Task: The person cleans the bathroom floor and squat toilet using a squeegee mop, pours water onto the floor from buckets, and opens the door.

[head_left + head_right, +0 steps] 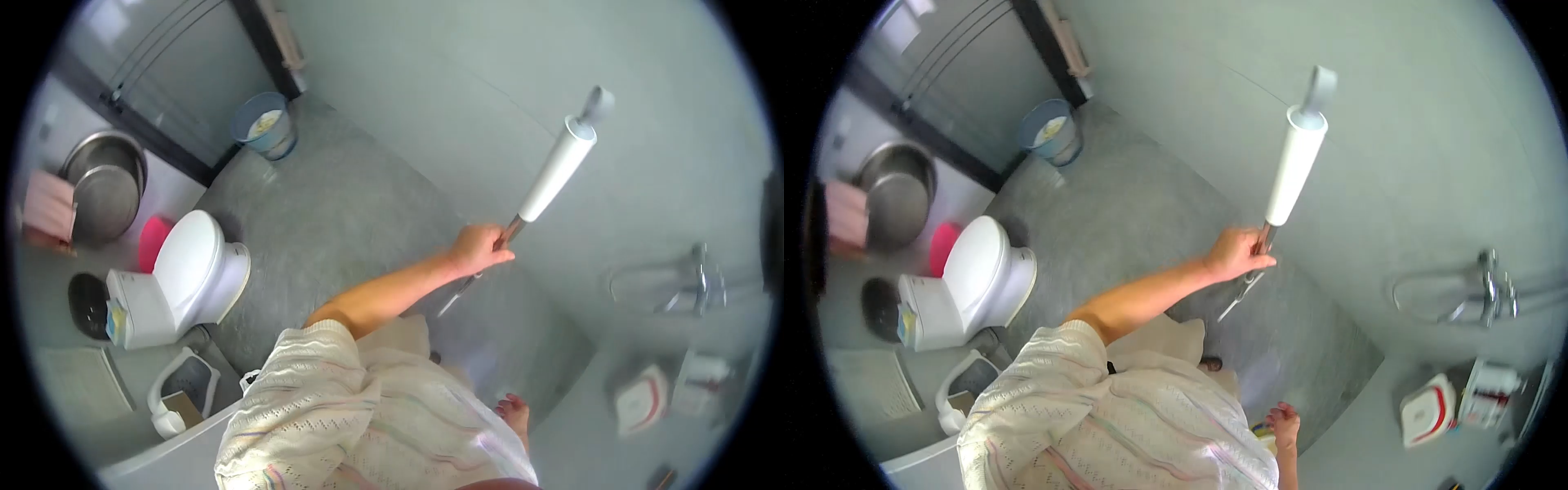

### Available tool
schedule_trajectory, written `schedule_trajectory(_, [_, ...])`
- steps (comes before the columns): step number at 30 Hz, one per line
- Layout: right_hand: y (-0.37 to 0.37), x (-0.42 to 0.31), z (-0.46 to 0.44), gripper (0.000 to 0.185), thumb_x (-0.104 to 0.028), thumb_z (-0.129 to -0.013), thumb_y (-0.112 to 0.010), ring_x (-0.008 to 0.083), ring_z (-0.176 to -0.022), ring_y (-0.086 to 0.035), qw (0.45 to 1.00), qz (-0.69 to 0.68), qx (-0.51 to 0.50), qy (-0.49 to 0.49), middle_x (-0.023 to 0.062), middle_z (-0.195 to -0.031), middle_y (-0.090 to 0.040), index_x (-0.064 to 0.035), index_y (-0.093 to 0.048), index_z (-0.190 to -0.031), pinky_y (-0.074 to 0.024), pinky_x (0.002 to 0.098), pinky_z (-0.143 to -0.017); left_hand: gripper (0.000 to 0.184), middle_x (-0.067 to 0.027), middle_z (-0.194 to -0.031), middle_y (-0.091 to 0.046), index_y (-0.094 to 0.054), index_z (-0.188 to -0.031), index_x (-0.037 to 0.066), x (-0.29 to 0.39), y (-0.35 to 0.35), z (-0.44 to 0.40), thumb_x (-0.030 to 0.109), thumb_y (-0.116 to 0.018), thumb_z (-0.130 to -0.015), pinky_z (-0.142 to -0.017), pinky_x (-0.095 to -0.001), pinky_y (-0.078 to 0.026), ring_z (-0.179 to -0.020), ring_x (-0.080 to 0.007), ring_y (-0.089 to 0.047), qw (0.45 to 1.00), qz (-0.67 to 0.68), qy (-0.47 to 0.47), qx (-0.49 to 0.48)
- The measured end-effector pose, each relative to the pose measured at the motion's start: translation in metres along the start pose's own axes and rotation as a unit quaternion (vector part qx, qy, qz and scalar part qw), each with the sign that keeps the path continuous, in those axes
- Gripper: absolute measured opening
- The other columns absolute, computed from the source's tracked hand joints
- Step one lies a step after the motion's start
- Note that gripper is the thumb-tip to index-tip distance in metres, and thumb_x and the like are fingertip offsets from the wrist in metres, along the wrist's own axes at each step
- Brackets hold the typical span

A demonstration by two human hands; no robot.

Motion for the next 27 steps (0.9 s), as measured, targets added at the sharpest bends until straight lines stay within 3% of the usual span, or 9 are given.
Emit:
schedule_trajectory(3, [-0.07, -0.115, 0.001, 0.023, -0.007, -0.082, -0.051, 0.0134, -0.064, -0.06, 0.995, 0.049, -0.017, 0.081, 0.0082, -0.079, -0.062, 0.0012, -0.052, -0.104, -0.0459, 0.023, -0.053, 0.027, -0.0067, -0.067, -0.056, -0.052, -0.068, 0.008, -0.004, 0.096, 0.044, 0.028, -0.07, -0.067, -0.054, -0.0348, -0.043, -0.058, -0.0233, -0.055, 0.995, -0.052, -0.038, 0.083])
schedule_trajectory(7, [-0.206, -0.336, -0.013, 0.033, -0.008, -0.08, -0.057, 0.0148, -0.073, -0.059, 0.935, 0.054, -0.121, 0.328, 0.0091, -0.09, -0.06, 0.0014, -0.048, -0.111, -0.0473, 0.0251, -0.063, 0.027, -0.0065, -0.069, -0.055, -0.053, -0.07, 0.008, -0.036, 0.165, 0.027, 0.031, -0.067, -0.07, -0.054, -0.0359, -0.044, -0.06, -0.0247, -0.056, 0.974, -0.178, -0.014, 0.142])
schedule_trajectory(10, [-0.322, -0.484, 0.054, 0.039, -0.012, -0.078, -0.061, 0.0209, -0.075, -0.059, 0.8, 0.151, -0.07, 0.577, 0.0105, -0.097, -0.059, -0.001, -0.047, -0.113, -0.0472, 0.0322, -0.068, 0.024, -0.0057, -0.068, -0.054, -0.056, -0.075, 0.01, -0.059, 0.233, 0.025, 0.031, -0.066, -0.071, -0.054, -0.0358, -0.044, -0.062, -0.0242, -0.056, 0.96, -0.191, -0.024, 0.202])
schedule_trajectory(13, [-0.403, -0.566, 0.082, 0.03, -0.013, -0.078, -0.061, 0.026, -0.074, -0.059, 0.714, 0.141, -0.052, 0.683, 0.0113, -0.089, -0.06, -0.0027, -0.051, -0.105, -0.0463, 0.0352, -0.07, 0.021, -0.0045, -0.072, -0.055, -0.059, -0.081, 0.012, -0.091, 0.277, 0.013, 0.031, -0.062, -0.074, -0.058, -0.0352, -0.045, -0.068, -0.0237, -0.056, 0.958, -0.211, 0.019, 0.193])
schedule_trajectory(16, [-0.461, -0.605, 0.052, 0.021, -0.014, -0.08, -0.06, 0.0281, -0.073, -0.059, 0.716, 0.194, -0.092, 0.664, 0.0112, -0.082, -0.06, -0.0027, -0.053, -0.095, -0.0467, 0.0349, -0.068, 0.023, -0.0061, -0.081, -0.057, -0.06, -0.092, 0.014, -0.103, 0.334, 0.002, 0.031, -0.058, -0.077, -0.064, -0.0354, -0.046, -0.077, -0.0248, -0.056, 0.957, -0.097, 0.082, 0.261])
schedule_trajectory(17, [-0.476, -0.617, 0.047, 0.015, -0.014, -0.081, -0.058, 0.0269, -0.071, -0.06, 0.741, 0.171, -0.123, 0.638, 0.011, -0.074, -0.06, -0.0019, -0.053, -0.09, -0.0471, 0.0349, -0.065, 0.024, -0.0071, -0.085, -0.057, -0.059, -0.095, 0.015, -0.11, 0.348, -0.003, 0.03, -0.057, -0.077, -0.066, -0.0358, -0.046, -0.08, -0.0254, -0.056, 0.955, -0.112, 0.086, 0.259])
schedule_trajectory(22, [-0.549, -0.711, 0.028, 0.018, -0.018, -0.084, -0.055, 0.0283, -0.06, -0.059, 0.696, 0.151, -0.164, 0.683, 0.014, -0.07, -0.059, -0.0017, -0.053, -0.091, -0.0467, 0.0356, -0.057, 0.033, -0.0112, -0.095, -0.058, -0.055, -0.107, 0.016, -0.162, 0.435, 0.005, 0.031, -0.058, -0.077, -0.074, -0.0378, -0.045, -0.087, -0.0284, -0.057, 0.932, -0.23, 0.169, 0.225])
schedule_trajectory(24, [-0.58, -0.755, 0.016, 0.022, -0.022, -0.083, -0.056, 0.0283, -0.06, -0.059, 0.69, 0.157, -0.158, 0.689, 0.0147, -0.067, -0.058, -0.0016, -0.053, -0.09, -0.0454, 0.0354, -0.055, 0.035, -0.0103, -0.095, -0.058, -0.056, -0.105, 0.016, -0.202, 0.471, 0.062, 0.032, -0.06, -0.074, -0.071, -0.038, -0.046, -0.084, -0.0289, -0.058, 0.89, -0.269, 0.221, 0.294])
schedule_trajectory(27, [-0.637, -0.822, -0.006, 0.023, -0.024, -0.082, -0.056, 0.0285, -0.059, -0.058, 0.689, 0.165, -0.156, 0.689, 0.015, -0.064, -0.057, -0.0014, -0.053, -0.087, -0.0441, 0.0354, -0.056, 0.032, -0.0117, -0.092, -0.061, -0.061, -0.098, 0.013, -0.282, 0.498, 0.193, 0.026, -0.063, -0.069, -0.069, -0.0381, -0.047, -0.082, -0.0285, -0.059, 0.824, -0.216, 0.421, 0.311])
Point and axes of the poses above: each hand's wrist, its own z-axis away from the middle knuckle, its own y-axis out of the back of the hand, x = y × z, the point moved 9 cm from there along -z, towards the middle knuckle
